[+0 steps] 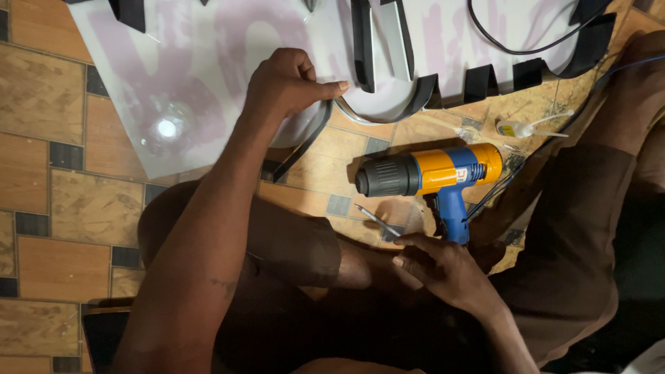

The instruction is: The person applies a white vinyl decal to a black sign that reads 'BOOM'. They use a heat gun to warm the vinyl and a scraper tool to smooth it and remove bubbles. The person works on different sections of the sign, pressing the vinyl into place.

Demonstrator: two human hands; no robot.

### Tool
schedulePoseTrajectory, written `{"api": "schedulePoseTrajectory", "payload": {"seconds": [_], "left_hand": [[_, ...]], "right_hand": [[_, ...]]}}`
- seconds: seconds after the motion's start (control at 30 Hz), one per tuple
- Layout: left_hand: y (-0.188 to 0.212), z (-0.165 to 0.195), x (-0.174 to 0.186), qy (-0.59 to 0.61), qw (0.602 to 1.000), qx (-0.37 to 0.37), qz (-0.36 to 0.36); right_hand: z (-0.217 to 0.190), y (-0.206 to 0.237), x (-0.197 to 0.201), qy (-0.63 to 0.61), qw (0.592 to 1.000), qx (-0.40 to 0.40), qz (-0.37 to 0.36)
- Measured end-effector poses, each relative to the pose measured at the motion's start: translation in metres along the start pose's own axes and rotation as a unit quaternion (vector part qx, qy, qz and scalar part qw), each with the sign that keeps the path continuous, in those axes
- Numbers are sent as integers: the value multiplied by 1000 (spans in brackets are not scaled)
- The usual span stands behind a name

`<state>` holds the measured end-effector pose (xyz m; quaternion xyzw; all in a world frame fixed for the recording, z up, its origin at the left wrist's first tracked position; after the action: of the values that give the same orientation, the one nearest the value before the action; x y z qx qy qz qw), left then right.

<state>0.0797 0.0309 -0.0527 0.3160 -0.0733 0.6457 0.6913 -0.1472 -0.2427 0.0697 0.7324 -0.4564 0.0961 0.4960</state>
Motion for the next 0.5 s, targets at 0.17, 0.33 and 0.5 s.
{"api": "schedulePoseTrajectory", "payload": {"seconds": [0.17, 0.33, 0.5], "left_hand": [[0, -4, 0, 12, 999, -22, 24], [-4, -8, -1, 1, 998, -56, 10], [-4, -12, -1, -19, 998, -58, 14]], "right_hand": [[15, -1, 6, -15, 985, 32, 170], [46, -10, 37, 159, 895, 13, 416], [73, -30, 25, 17, 954, -48, 297]]}}
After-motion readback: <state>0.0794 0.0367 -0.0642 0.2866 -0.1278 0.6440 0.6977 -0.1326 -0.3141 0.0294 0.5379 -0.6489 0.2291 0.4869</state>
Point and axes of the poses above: each hand's wrist, its own y-axis away from the middle knuckle, its own x-axis out of the back of the hand, z = x × y, the point moved 4 cm from there along -y, towards the middle knuckle, and after that the axes turned 9 degrees about z, right-handed, at the moved point
